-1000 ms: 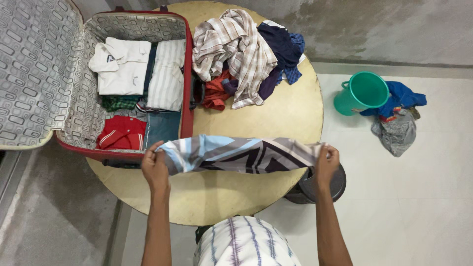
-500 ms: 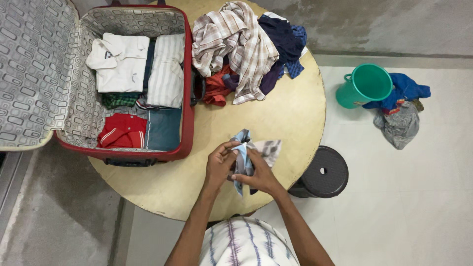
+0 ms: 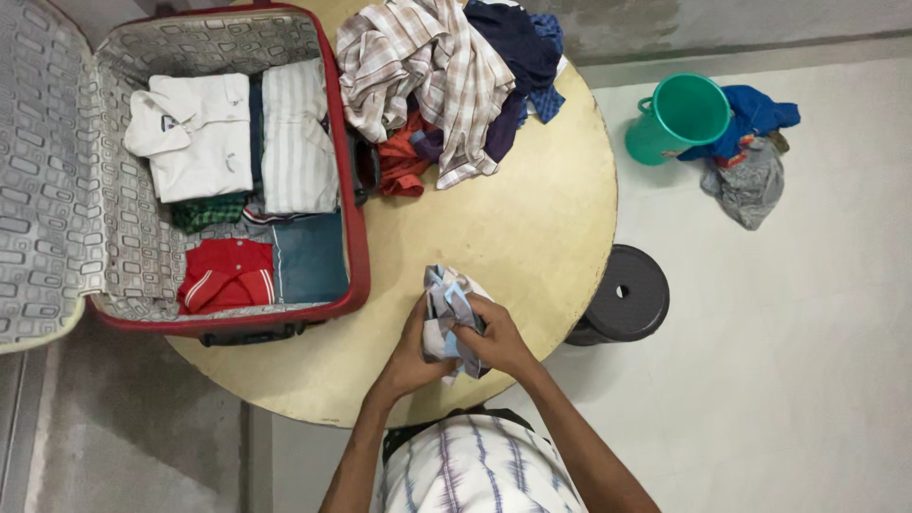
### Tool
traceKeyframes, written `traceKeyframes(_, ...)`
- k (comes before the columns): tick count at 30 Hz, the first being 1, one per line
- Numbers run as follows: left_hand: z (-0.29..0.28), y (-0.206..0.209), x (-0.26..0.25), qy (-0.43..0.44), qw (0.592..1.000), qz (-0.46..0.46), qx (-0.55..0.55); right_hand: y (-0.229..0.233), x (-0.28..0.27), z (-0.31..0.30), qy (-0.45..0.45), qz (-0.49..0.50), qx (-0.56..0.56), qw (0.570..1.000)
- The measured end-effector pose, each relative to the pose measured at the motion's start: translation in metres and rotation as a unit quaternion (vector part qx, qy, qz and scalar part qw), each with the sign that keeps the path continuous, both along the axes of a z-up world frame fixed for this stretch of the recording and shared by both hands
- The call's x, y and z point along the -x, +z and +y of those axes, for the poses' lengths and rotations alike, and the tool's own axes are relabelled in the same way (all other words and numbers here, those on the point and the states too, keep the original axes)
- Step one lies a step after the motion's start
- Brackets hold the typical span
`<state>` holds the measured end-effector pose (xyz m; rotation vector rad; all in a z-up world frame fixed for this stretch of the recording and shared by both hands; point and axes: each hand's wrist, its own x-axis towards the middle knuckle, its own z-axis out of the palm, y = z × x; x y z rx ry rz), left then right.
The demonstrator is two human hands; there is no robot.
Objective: The person folds a shirt and a pair of pants and places them into a red suitcase.
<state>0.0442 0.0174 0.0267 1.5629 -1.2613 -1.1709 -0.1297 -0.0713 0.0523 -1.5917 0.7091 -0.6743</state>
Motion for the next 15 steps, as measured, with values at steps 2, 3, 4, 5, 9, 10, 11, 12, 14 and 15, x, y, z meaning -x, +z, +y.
traceKeyframes(2, 0.001, -0.009, -0.004, 0.007, 0.995, 0.02, 0.097, 0.002, -0.009, 0.011, -0.002, 0.009, -0.091, 0.996)
traceKeyframes(3, -0.001, -0.014, -0.007, 0.008, 0.993, 0.026, 0.114, 0.002, -0.013, 0.017, -0.003, 0.012, -0.136, 0.991)
traceKeyframes(4, -0.002, -0.018, -0.01, 0.01, 0.992, 0.03, 0.124, 0.002, -0.017, 0.021, -0.005, -0.011, -0.152, 0.988)
traceKeyframes(5, -0.003, -0.024, -0.014, 0.008, 0.99, 0.034, 0.133, 0.0, -0.021, 0.025, -0.007, -0.033, -0.167, 0.985)
traceKeyframes(9, 0.003, -0.048, -0.027, 0.013, 0.993, 0.062, 0.099, -0.007, -0.03, 0.04, -0.074, -0.101, -0.223, 0.967)
traceKeyframes(10, 0.003, -0.057, -0.03, 0.016, 0.993, 0.069, 0.093, -0.008, -0.028, 0.043, -0.099, -0.125, -0.239, 0.958)
traceKeyframes(11, 0.005, -0.066, -0.034, 0.019, 0.993, 0.075, 0.086, -0.008, -0.026, 0.047, -0.123, -0.149, -0.254, 0.948)
traceKeyframes(12, 0.006, -0.076, -0.039, 0.026, 0.994, 0.078, 0.078, -0.008, -0.024, 0.048, -0.146, -0.175, -0.268, 0.936)
traceKeyframes(14, 0.012, -0.096, -0.048, 0.039, 0.994, 0.085, 0.059, -0.008, -0.02, 0.047, -0.19, -0.227, -0.286, 0.912)
traceKeyframes(15, 0.014, -0.106, -0.051, 0.049, 0.994, 0.087, 0.047, -0.01, -0.022, 0.049, -0.213, -0.252, -0.295, 0.897)
